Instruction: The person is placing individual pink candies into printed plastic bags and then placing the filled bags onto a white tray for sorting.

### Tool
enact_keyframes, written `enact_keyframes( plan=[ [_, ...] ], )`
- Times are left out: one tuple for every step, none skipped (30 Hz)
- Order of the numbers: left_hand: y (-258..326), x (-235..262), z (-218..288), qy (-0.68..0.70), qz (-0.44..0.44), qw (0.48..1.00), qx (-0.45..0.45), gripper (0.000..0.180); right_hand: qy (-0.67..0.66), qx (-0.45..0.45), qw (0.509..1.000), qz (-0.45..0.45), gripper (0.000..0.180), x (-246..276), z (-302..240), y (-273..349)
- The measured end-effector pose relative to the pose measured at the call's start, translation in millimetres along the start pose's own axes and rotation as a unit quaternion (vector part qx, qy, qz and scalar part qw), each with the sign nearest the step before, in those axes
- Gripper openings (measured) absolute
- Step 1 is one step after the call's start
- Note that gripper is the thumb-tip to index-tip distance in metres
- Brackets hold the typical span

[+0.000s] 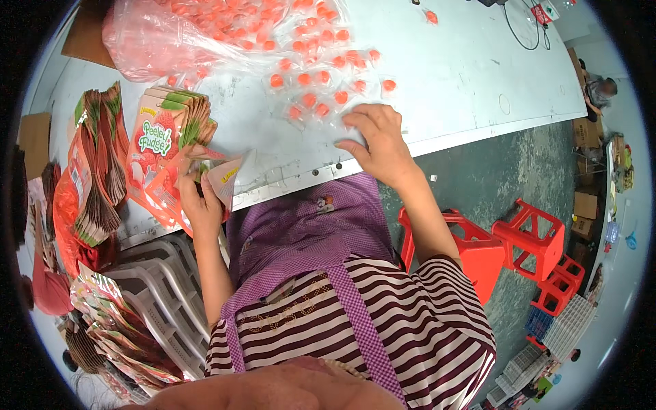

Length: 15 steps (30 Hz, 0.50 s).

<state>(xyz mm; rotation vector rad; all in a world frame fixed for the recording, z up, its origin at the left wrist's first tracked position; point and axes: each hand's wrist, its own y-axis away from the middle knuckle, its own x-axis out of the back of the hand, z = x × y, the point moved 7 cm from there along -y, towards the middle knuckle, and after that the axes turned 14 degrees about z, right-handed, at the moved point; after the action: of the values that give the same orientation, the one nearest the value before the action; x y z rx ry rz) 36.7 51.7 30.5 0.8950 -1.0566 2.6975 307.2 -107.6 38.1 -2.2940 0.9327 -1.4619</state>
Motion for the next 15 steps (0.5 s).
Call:
enact_keyframes(
  plan=[
    [0.1, 0.2, -0.3, 0.005, 0.000, 1.000, 0.003, 0.011, -0.021, -0.017, 1.000, -0.010, 0.042, -2.0, 0.1, 1.5],
    [0.0, -0.3, -0.5, 0.010, 0.001, 1.000, 0.007, 0.011, -0.041, -0.034, 0.998, -0.020, 0.045, -4.3, 0.8, 1.9],
    [-0.8, -0.4, 0.1, 0.010, 0.001, 1.000, 0.007, 0.011, -0.041, -0.034, 0.998, -0.020, 0.045, -5.2, -1.5, -1.3],
    [-2.2, -0.2, 2.3, 0.007, 0.001, 1.000, -0.003, 0.011, -0.013, -0.006, 1.000, 0.006, 0.048, -2.5, -8.2, -8.3],
    [-2.4, 0.3, 4.2, 0.004, 0.000, 1.000, -0.013, 0.011, 0.015, 0.020, 0.999, 0.032, 0.051, -0.1, -14.9, -13.2],
    [-1.4, 0.1, 3.7, 0.003, -0.001, 1.000, -0.013, 0.011, 0.015, 0.020, 0.999, 0.032, 0.051, -1.8, -17.2, -16.5],
    [0.0, -0.2, 2.8, -0.002, 0.002, 1.000, -0.016, 0.010, 0.020, 0.022, 0.999, 0.016, 0.054, -5.8, -19.1, -19.1],
    [-0.4, -0.3, 2.6, -0.006, 0.006, 1.000, -0.018, 0.010, 0.025, 0.026, 0.999, 0.001, 0.057, -10.3, -20.8, -21.5],
    [-1.1, -0.5, 3.6, -0.006, 0.007, 1.000, -0.018, 0.010, 0.025, 0.026, 0.999, 0.001, 0.057, -12.7, -22.1, -22.5],
    [-2.4, 0.2, 6.7, -0.002, 0.014, 1.000, -0.021, 0.010, 0.022, 0.022, 0.999, -0.009, 0.057, -16.5, -22.5, -22.9],
    [-3.1, 1.1, 9.0, 0.003, 0.021, 1.000, -0.023, 0.010, 0.019, 0.017, 1.000, -0.019, 0.058, -19.4, -23.2, -23.1],
    [-3.4, 1.1, 8.8, 0.003, 0.021, 1.000, -0.022, 0.010, 0.019, 0.017, 0.999, -0.019, 0.058, -20.8, -24.8, -24.1],
    [-3.5, 1.2, 9.7, -0.003, 0.023, 0.999, -0.032, 0.011, 0.022, 0.015, 0.999, -0.024, 0.058, -22.8, -26.0, -24.9],
    [-3.4, 1.5, 10.4, -0.010, 0.025, 0.999, -0.043, 0.011, 0.025, 0.013, 0.999, -0.028, 0.059, -25.6, -27.3, -25.5],
    [-3.2, 1.6, 9.9, -0.011, 0.026, 0.999, -0.042, 0.011, 0.024, 0.013, 0.999, -0.028, 0.059, -27.4, -29.6, -26.9]
  ],
)
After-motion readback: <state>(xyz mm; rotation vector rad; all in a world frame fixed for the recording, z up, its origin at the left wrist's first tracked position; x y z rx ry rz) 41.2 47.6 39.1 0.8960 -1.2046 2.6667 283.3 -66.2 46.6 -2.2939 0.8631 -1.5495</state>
